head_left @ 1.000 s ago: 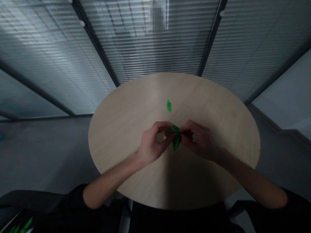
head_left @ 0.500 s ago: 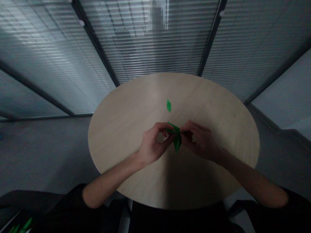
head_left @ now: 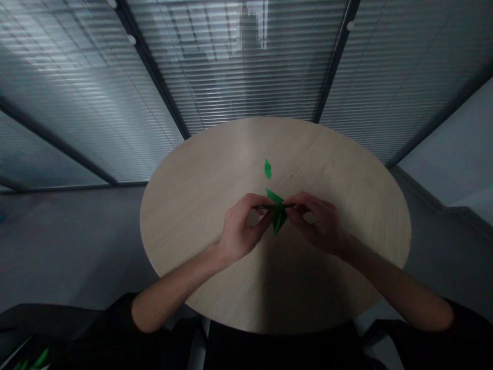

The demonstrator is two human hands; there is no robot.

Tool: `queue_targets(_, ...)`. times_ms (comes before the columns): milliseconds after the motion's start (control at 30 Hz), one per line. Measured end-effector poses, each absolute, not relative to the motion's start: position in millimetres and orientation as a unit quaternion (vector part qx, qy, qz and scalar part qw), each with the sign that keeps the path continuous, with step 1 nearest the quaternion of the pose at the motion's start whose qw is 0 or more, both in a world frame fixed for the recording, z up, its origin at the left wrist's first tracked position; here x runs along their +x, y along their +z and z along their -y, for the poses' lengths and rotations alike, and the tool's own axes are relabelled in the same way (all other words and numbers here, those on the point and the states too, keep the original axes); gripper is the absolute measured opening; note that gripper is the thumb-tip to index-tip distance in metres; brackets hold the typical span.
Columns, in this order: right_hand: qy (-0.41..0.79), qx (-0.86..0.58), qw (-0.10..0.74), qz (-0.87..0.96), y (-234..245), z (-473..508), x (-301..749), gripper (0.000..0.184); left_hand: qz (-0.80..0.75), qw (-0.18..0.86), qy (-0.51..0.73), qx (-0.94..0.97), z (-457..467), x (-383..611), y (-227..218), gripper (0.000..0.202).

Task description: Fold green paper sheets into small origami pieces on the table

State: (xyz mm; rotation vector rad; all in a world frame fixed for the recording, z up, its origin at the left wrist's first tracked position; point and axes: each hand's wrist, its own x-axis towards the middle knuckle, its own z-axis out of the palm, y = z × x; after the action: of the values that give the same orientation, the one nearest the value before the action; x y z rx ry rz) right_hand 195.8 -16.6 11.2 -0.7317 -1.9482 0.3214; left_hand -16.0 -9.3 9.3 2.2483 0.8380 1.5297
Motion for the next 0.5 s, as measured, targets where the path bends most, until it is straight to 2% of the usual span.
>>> queue_targets(300,0.130,-0.318,0.510,0.788,11.4,18.1,195.8,0.014,-0.285,0.150,0.526,0.787,9.3,-16.6,9.4,0.029)
queue_targets(500,0.175,-0.337,0.498,0.780,13.2,19.6,195.5,0.021,-0.286,0.205,0.538,0.766,6.9,-14.4,6.7,0.015)
